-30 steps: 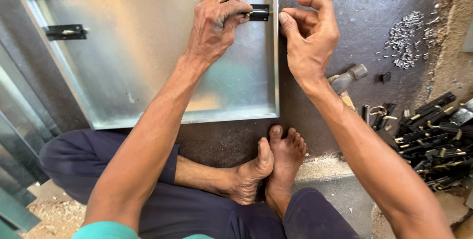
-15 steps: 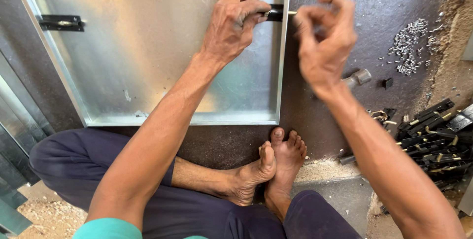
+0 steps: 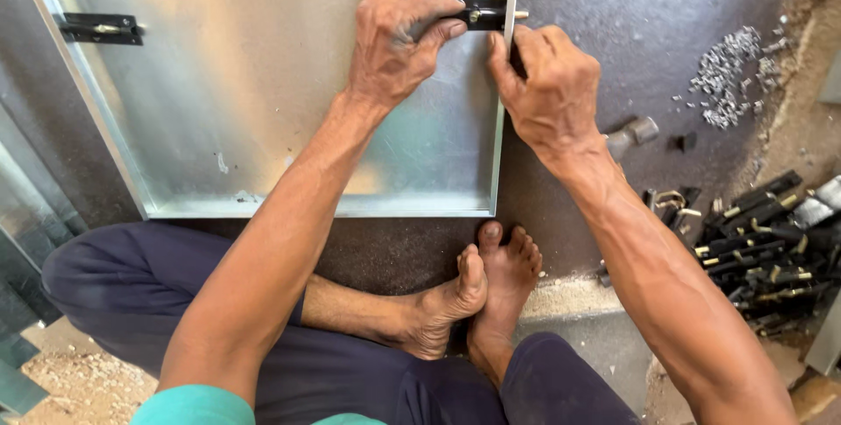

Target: The person sits on the floor and uses a hammer to attach metal hinges to rectangular metal frames. They repeatedly position the hinges, insert pins, and strike them with the hammer to secure them in place.

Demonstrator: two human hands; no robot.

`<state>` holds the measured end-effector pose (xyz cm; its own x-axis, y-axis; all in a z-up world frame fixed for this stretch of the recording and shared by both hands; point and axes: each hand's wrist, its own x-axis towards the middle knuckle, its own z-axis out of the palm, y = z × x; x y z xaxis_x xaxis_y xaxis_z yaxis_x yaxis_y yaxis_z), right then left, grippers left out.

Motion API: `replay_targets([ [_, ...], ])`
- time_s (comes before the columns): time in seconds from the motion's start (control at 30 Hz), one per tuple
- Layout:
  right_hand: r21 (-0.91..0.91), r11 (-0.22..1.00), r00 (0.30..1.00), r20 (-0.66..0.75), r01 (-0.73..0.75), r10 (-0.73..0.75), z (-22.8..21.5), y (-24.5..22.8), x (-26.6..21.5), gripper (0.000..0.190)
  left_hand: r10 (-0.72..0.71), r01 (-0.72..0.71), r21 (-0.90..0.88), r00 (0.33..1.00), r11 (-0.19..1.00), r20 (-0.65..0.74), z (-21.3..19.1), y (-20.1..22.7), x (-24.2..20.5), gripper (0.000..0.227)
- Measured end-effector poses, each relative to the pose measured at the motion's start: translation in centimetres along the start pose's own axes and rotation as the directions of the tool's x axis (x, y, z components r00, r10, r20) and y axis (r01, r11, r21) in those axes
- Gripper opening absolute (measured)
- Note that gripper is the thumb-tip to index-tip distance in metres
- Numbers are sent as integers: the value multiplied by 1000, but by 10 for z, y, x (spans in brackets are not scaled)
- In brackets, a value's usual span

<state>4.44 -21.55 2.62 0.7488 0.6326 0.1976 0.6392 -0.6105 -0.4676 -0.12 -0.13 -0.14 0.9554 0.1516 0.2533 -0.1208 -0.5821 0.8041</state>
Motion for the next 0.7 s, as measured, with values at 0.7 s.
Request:
replay_targets([
  [0.7,-477,792,885,60,-381,462,-122,-28,-179,40,48,-51,-53,997,997,-59,40,14,10,22],
])
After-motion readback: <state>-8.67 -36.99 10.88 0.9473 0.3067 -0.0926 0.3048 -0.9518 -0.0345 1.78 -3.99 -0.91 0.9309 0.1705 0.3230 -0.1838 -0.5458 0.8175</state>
